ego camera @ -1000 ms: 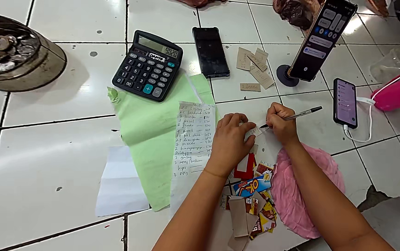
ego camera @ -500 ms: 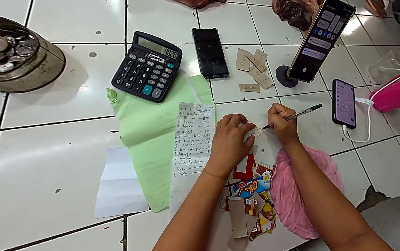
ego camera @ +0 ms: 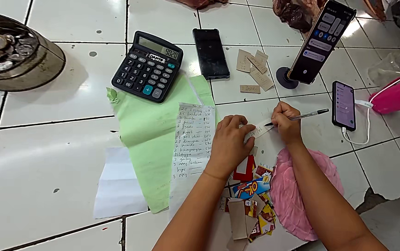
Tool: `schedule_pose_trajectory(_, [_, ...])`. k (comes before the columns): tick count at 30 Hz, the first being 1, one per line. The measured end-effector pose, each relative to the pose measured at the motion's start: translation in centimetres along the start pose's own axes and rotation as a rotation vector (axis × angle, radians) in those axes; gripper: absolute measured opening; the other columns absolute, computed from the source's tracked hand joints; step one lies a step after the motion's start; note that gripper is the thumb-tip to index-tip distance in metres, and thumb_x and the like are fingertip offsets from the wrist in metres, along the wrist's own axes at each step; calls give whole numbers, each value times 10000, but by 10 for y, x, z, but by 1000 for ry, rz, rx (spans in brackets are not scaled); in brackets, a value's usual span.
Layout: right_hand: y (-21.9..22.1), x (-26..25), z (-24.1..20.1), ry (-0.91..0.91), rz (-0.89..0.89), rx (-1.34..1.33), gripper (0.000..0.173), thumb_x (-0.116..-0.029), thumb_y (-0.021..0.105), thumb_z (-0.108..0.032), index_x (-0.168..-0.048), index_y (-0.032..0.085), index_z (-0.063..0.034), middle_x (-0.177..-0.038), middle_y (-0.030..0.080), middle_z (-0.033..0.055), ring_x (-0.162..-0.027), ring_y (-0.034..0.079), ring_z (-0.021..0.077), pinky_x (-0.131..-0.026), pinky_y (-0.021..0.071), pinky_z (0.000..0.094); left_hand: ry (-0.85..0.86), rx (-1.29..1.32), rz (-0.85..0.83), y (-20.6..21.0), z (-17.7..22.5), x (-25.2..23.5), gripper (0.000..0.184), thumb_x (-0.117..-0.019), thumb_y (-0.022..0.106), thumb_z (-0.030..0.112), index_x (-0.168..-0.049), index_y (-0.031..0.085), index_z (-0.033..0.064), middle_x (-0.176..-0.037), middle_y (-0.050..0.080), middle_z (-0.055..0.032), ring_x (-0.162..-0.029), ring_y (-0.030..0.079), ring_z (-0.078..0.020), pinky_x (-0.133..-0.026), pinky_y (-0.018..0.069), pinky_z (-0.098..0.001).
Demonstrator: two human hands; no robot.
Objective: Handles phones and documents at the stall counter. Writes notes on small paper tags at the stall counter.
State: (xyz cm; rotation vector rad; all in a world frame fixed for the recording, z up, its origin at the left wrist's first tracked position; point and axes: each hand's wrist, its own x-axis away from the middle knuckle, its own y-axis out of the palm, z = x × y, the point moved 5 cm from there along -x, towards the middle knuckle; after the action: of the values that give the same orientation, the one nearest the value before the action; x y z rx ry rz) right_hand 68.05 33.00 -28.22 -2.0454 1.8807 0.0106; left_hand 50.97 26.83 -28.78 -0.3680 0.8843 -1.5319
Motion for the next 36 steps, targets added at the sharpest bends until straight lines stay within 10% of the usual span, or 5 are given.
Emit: schedule_pose_trajectory(36, [-10, -5, 0, 40, 115, 101, 273, -795, 465, 35, -633, 438, -182, -513, 428, -114, -436, 369, -35, -438, 298, 137, -49, 23, -50, 0, 0, -1, 203, -907, 731, 246, -1078, 809, 169, -1182, 688, -100, -1206, 583, -330, -985, 472, -515])
